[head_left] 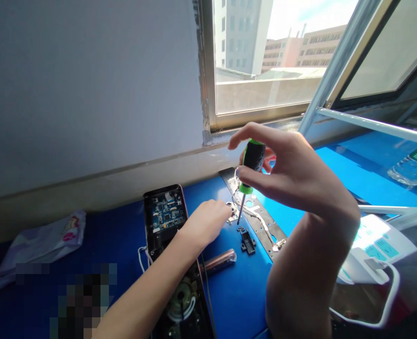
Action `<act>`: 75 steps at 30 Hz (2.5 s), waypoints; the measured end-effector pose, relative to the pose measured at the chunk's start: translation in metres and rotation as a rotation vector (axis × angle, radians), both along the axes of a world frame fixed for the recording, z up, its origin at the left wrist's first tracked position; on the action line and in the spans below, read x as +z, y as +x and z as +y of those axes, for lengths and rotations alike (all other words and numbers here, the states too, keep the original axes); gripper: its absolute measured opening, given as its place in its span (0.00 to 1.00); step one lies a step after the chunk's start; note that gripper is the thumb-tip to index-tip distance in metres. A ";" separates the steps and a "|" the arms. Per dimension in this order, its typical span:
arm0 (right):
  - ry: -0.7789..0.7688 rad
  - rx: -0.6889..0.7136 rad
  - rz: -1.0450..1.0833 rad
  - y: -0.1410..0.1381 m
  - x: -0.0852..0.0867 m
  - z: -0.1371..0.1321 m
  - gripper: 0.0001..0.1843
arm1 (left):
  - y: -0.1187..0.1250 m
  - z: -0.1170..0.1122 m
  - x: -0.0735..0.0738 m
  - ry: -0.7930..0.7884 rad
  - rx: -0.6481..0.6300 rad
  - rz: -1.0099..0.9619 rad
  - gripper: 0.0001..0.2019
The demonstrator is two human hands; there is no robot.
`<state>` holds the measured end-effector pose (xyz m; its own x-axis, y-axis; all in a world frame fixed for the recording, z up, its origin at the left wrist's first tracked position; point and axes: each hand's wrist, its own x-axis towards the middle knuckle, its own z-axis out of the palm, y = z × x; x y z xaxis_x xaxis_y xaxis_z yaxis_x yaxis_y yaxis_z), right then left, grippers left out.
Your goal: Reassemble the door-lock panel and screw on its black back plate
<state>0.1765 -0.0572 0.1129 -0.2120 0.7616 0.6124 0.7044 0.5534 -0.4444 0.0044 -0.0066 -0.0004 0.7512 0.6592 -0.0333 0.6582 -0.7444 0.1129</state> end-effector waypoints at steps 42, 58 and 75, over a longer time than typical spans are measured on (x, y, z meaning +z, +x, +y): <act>0.185 0.293 0.222 -0.095 -0.008 0.003 0.18 | -0.122 -0.056 -0.052 -0.313 0.443 -1.445 0.27; 0.263 0.457 0.073 -0.128 -0.023 0.008 0.17 | -0.109 -0.058 -0.054 -0.437 0.512 -1.601 0.20; 0.271 0.436 0.022 -0.131 -0.021 0.008 0.15 | -0.100 -0.057 -0.060 -0.383 0.494 -1.670 0.16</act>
<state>0.0452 -0.0496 0.0921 -0.4594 0.4183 0.7835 0.3743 0.8912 -0.2563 -0.0958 -0.0640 -0.0600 -0.1015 0.9511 0.2918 -0.1935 -0.3066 0.9320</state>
